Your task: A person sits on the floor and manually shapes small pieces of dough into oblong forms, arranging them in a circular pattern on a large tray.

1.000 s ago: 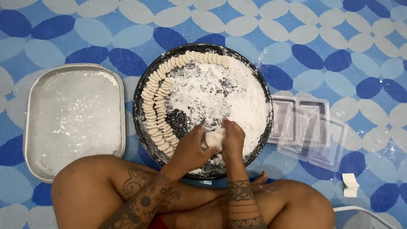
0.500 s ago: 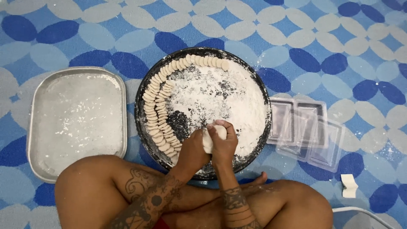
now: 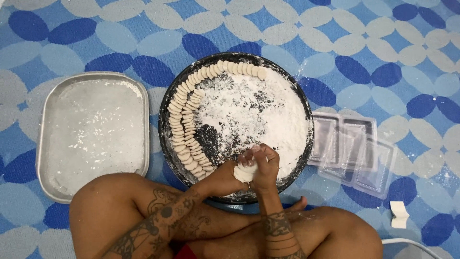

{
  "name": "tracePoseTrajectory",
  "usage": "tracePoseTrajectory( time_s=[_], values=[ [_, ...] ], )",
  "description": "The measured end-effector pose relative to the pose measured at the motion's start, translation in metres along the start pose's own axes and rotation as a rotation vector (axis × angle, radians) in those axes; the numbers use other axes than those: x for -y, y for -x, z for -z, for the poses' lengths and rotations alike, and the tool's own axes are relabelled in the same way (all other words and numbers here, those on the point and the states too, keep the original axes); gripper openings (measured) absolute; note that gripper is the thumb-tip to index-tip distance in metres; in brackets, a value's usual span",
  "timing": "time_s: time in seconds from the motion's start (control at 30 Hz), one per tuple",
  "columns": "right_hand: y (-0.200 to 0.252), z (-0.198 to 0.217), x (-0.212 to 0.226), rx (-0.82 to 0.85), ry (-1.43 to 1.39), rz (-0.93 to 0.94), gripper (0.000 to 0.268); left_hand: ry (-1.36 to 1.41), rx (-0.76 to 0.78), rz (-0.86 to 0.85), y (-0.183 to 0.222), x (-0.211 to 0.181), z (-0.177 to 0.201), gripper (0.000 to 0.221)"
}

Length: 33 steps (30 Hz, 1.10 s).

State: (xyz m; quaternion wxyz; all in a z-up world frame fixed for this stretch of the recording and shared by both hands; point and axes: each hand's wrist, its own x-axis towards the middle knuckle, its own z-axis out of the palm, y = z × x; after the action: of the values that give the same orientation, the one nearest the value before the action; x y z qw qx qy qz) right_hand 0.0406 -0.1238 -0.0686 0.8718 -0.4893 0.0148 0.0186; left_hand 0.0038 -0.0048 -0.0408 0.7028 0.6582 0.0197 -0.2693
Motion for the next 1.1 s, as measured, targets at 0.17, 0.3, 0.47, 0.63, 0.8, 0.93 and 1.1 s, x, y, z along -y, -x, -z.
tracePoseTrajectory(
  time_s=[0.17,0.3,0.47,0.63,0.8,0.93,1.1],
  values=[
    [-0.002,0.025,-0.005,0.102,-0.355,-0.149,0.041,0.227,0.173,0.213,0.002,0.015,0.007,0.02],
    [-0.003,0.02,0.008,0.223,-0.686,-0.265,0.042,0.654,0.348,0.368,-0.003,0.058,0.01,0.031],
    [-0.021,0.038,-0.001,0.219,-0.741,-0.26,0.045,0.624,0.424,0.299,-0.009,0.036,0.011,0.031],
    [-0.023,0.031,-0.007,-0.156,-0.382,-0.25,0.031,0.083,0.082,0.134,0.007,-0.03,0.007,0.059],
    [-0.014,-0.01,0.013,-0.441,-0.082,-0.277,0.033,-0.68,-0.286,-0.184,0.009,-0.025,0.008,0.078],
    [0.002,-0.049,0.033,-0.386,0.144,-0.351,0.045,-0.844,-0.364,-0.251,-0.009,0.009,-0.001,0.065],
    [0.011,-0.04,0.009,-0.601,0.141,-0.109,0.036,-1.129,-0.468,-0.315,-0.045,0.097,-0.01,0.044]
  ],
)
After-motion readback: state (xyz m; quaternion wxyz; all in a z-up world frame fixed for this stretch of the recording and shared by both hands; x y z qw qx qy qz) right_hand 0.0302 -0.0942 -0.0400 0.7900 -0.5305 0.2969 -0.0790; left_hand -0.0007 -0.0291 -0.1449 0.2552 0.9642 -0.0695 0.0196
